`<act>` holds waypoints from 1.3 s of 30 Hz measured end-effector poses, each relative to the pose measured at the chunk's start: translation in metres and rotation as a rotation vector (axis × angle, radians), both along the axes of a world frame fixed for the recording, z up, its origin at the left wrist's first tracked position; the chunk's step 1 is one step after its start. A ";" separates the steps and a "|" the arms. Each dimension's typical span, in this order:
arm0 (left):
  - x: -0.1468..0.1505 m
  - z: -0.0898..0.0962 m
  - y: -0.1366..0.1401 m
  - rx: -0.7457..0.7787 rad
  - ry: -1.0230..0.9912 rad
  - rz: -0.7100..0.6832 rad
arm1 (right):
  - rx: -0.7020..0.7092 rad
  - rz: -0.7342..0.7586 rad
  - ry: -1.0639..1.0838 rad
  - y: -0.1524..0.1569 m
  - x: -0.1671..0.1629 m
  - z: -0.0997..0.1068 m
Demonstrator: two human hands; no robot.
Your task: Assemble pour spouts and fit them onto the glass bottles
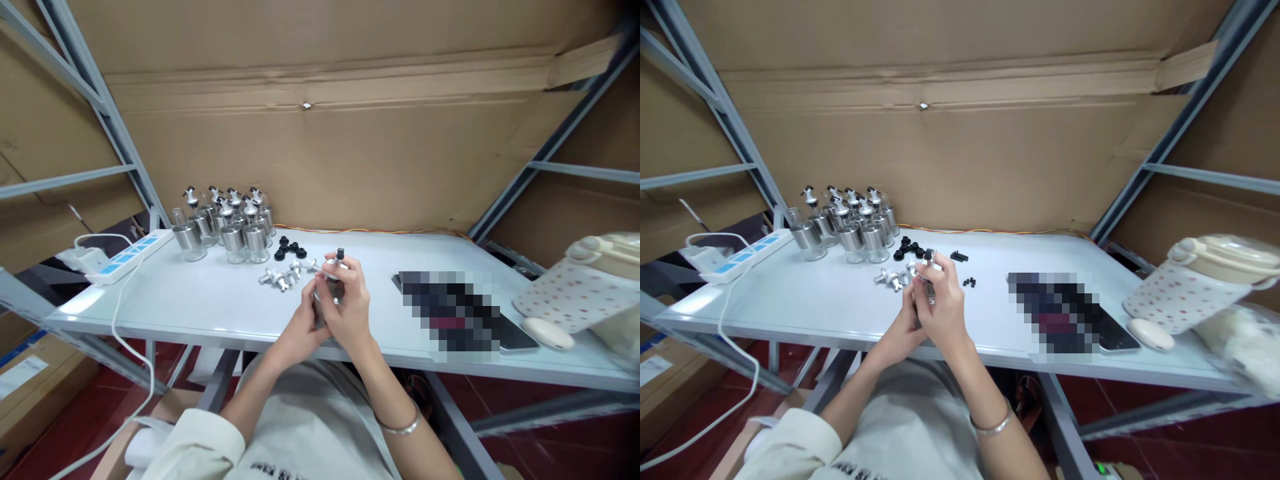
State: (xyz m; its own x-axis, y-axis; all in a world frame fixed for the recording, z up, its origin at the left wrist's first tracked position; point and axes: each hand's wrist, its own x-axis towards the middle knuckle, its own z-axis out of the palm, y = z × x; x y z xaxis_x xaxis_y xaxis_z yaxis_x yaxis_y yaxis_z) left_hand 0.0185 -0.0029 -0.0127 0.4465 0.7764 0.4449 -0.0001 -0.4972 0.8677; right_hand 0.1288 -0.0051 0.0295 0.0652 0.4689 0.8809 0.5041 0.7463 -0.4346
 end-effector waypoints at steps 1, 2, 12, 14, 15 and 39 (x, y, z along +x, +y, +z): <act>0.000 0.000 0.000 -0.011 -0.007 0.004 | -0.019 0.017 -0.020 -0.001 0.000 -0.004; 0.000 0.001 -0.001 -0.023 -0.019 0.003 | -0.042 0.035 -0.033 -0.003 0.001 -0.010; 0.002 0.003 -0.004 -0.001 -0.028 0.097 | -0.529 0.361 0.175 -0.022 0.028 -0.057; 0.004 0.002 -0.004 0.132 -0.030 0.227 | -0.534 0.404 0.245 -0.022 0.033 -0.055; 0.005 0.001 -0.005 0.199 -0.037 0.304 | -0.530 0.404 0.267 -0.021 0.034 -0.054; -0.134 0.110 0.096 0.480 0.004 1.216 | -0.606 0.228 0.171 -0.024 0.025 -0.045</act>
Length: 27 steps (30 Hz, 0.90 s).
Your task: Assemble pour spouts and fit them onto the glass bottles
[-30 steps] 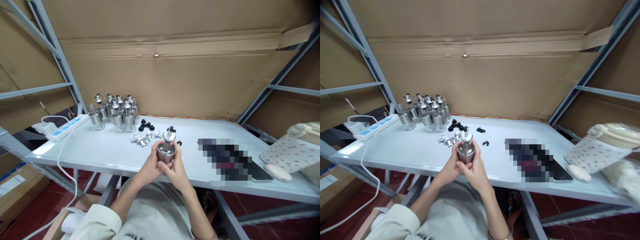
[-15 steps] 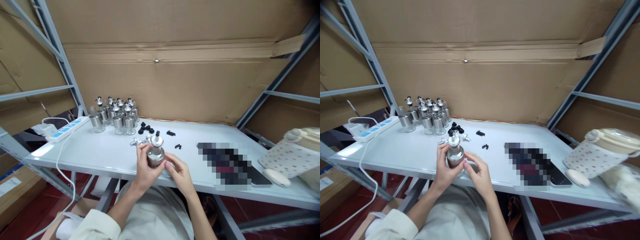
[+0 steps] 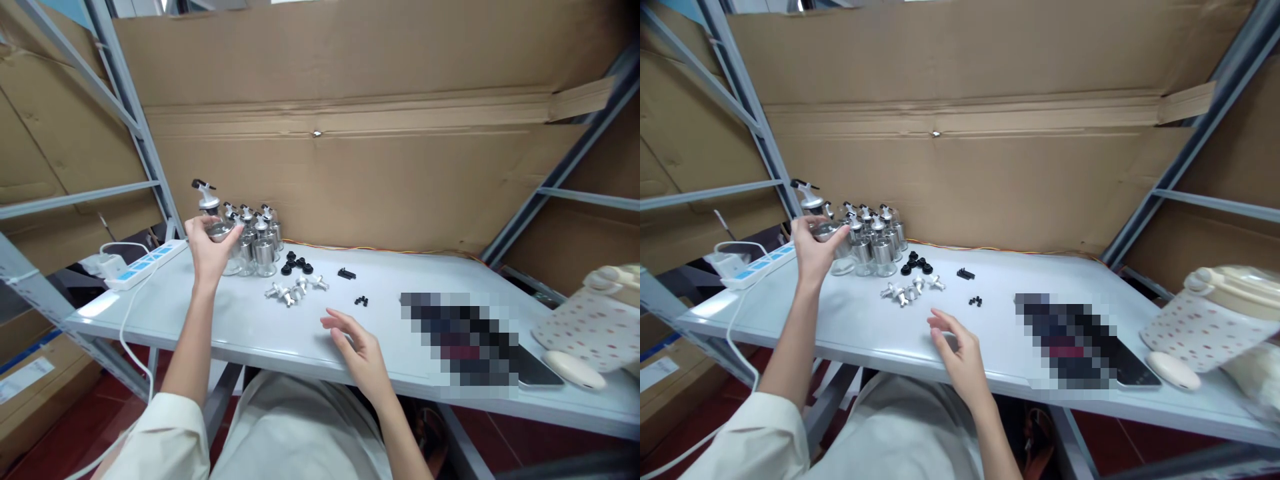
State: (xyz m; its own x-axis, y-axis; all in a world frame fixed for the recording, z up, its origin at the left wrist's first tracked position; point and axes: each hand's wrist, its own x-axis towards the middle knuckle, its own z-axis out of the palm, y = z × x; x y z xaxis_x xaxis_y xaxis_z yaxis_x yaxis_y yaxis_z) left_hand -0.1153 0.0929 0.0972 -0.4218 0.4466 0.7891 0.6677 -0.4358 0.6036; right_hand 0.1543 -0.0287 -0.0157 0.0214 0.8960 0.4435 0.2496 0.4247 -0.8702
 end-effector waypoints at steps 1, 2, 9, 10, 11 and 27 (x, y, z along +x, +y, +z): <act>-0.008 -0.005 0.010 -0.015 0.013 0.021 | 0.000 -0.006 -0.001 0.000 -0.001 0.000; -0.015 -0.011 0.020 -0.031 0.015 0.040 | -0.002 -0.013 -0.003 0.000 -0.002 0.001; -0.041 -0.049 0.062 -0.178 0.023 0.046 | -0.066 -0.028 -0.029 0.001 -0.005 0.001; -0.044 -0.053 0.066 -0.198 0.027 0.036 | -0.074 -0.029 -0.029 0.001 -0.005 0.001; -0.046 -0.057 0.070 -0.218 0.032 0.021 | -0.081 -0.027 -0.027 0.001 -0.004 0.000; -0.047 -0.080 0.085 -0.346 0.068 -0.110 | -0.110 -0.003 -0.053 0.000 -0.002 0.003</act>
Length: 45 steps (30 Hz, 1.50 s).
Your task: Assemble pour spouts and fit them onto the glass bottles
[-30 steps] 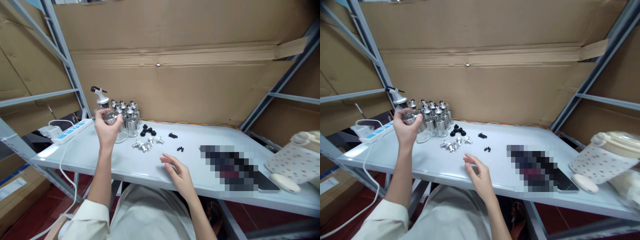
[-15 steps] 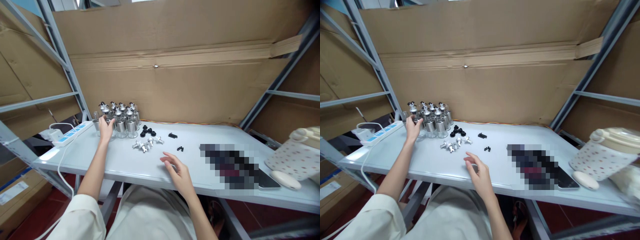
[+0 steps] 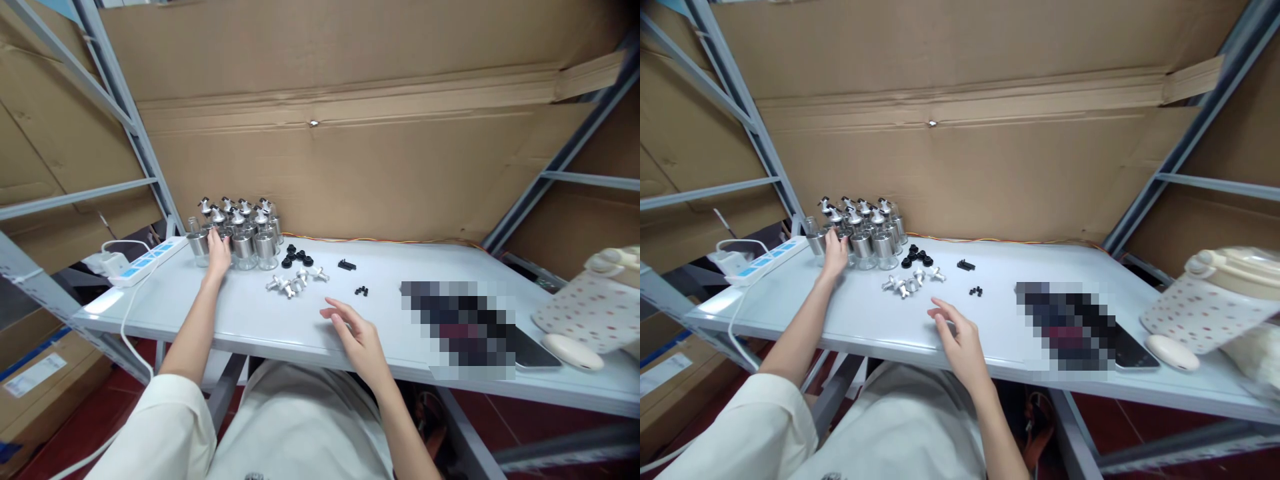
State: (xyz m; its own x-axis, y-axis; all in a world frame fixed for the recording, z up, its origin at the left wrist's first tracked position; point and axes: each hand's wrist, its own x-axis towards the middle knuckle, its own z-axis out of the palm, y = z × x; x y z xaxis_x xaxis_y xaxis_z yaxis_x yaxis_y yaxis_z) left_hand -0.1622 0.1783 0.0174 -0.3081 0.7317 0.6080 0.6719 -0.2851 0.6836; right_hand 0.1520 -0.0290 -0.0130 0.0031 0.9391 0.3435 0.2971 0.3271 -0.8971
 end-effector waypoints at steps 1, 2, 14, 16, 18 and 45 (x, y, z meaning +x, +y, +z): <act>0.001 0.002 -0.002 -0.008 -0.003 -0.002 | 0.004 0.003 -0.006 0.000 0.000 0.000; 0.002 0.005 -0.005 -0.012 -0.008 0.002 | 0.011 0.005 -0.013 0.001 0.000 0.000; 0.146 0.036 -0.140 -0.050 0.357 -0.778 | 0.187 0.164 -0.680 -0.001 -0.009 0.002; 0.170 0.019 -0.161 -0.142 0.409 -0.897 | 0.183 0.177 -0.834 -0.002 -0.013 0.000; 0.184 0.002 -0.174 -0.202 0.477 -0.977 | 0.197 0.146 -0.957 -0.003 -0.016 -0.006; 0.146 -0.029 -0.147 -0.196 0.522 -0.320 | 0.111 0.255 -0.954 -0.006 -0.014 0.004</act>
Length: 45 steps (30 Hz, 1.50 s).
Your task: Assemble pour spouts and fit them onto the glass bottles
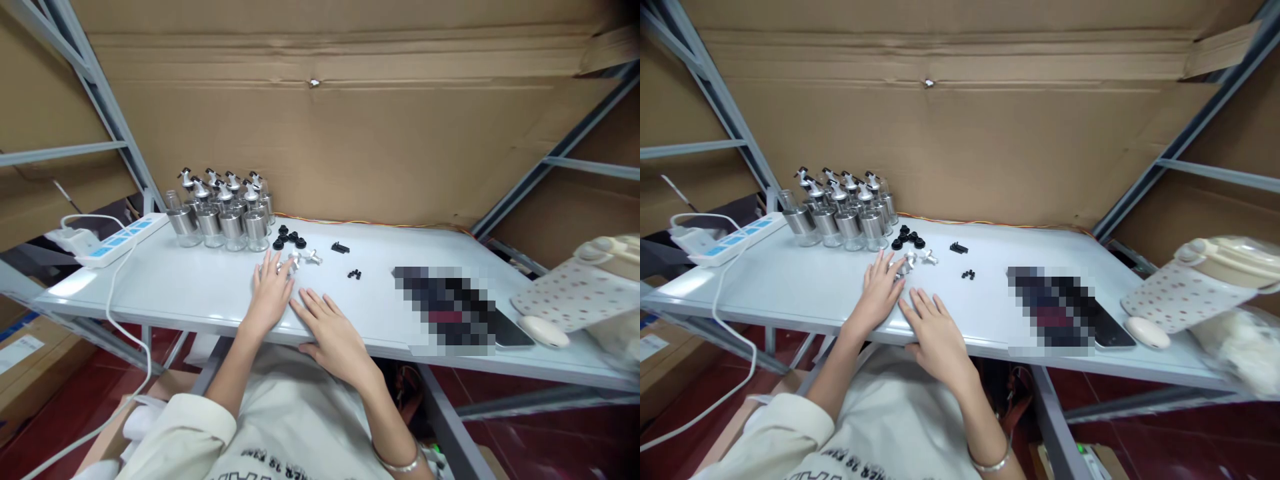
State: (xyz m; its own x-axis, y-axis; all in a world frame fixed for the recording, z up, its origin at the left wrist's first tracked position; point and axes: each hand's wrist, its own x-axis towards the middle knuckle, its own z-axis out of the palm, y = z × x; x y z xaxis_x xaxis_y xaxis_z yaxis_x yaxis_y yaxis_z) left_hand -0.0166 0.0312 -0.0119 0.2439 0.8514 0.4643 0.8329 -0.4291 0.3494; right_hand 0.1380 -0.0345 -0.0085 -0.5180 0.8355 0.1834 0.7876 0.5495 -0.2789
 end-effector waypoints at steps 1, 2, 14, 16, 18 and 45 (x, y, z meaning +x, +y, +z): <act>0.000 -0.002 0.002 -0.016 0.032 0.007 | -0.001 -0.003 -0.004 0.000 0.000 0.000; 0.000 -0.004 0.003 -0.022 0.056 0.004 | -0.001 -0.006 -0.003 0.000 0.000 -0.001; 0.007 -0.003 0.001 -0.018 0.045 0.077 | 0.028 -0.018 0.080 0.001 0.001 -0.008; 0.007 -0.001 0.000 -0.009 0.023 0.058 | 0.027 -0.020 0.076 0.001 0.001 -0.008; 0.006 0.002 -0.002 0.003 -0.008 0.043 | 0.024 -0.024 0.070 0.000 0.000 -0.006; 0.027 0.011 -0.028 -0.176 -0.475 -0.576 | -0.133 -0.411 1.453 0.009 0.013 -0.006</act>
State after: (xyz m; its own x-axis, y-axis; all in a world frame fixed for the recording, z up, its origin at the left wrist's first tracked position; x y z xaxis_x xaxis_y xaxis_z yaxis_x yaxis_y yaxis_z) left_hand 0.0099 0.0029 -0.0009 0.4797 0.7210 0.5000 0.2375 -0.6553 0.7171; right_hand 0.1510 -0.0259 -0.0148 0.3070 0.9239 0.2283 -0.1194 0.2754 -0.9539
